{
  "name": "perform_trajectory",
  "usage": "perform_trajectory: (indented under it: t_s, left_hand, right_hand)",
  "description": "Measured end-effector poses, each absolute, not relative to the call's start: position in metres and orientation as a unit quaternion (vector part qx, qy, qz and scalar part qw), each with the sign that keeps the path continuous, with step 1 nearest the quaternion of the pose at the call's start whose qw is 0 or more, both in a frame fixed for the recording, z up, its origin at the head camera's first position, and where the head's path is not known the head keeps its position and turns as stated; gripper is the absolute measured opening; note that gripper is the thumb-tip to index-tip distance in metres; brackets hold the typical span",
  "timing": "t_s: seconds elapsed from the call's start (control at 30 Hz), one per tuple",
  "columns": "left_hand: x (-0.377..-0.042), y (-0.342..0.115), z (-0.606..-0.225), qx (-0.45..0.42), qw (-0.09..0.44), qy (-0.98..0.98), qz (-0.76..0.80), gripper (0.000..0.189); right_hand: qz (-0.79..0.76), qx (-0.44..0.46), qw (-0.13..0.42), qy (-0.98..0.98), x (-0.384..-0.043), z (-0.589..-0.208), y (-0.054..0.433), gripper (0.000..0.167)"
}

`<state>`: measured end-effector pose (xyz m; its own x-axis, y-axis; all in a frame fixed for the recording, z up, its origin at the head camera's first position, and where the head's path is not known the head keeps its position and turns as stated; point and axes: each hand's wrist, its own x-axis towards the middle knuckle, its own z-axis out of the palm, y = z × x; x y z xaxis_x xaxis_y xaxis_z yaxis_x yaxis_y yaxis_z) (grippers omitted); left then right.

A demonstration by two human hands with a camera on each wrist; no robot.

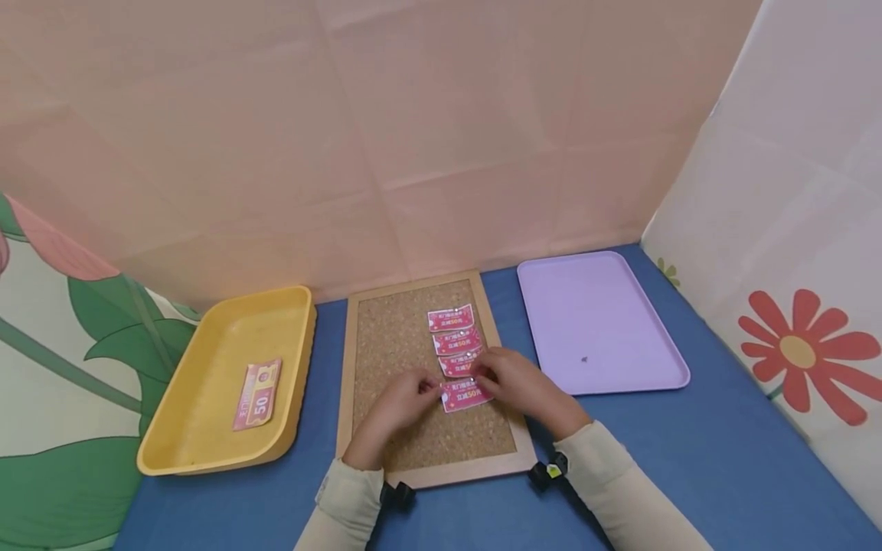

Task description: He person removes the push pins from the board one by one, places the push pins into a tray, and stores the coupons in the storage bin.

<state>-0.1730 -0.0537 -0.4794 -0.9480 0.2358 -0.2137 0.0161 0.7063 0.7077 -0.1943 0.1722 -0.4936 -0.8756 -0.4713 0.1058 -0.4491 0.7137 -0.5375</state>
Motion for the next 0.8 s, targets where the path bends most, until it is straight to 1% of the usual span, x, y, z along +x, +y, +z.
perform_trajectory:
  t_s: [0.43,0.6,0.8]
  left_hand:
    - [-0.175,-0.057,-0.485,0.076,0.141,0.909,0.386,0.014]
    - [-0.175,-0.056,-0.483,0.073,0.139,0.913,0.376,0.015]
    - [-0.175,-0.057,-0.482,0.072,0.139,0.913,0.376,0.015]
  right_hand:
    - [-0.282,-0.252,0.011,0.926,-0.197,-0.503,0.167,0.007]
    - [-0.282,-0.232,0.006,0.931,-0.198,-0.504,0.165,0.006]
    - [-0.287,-0.201,0.020,0.936,-0.197,-0.502,0.160,0.009]
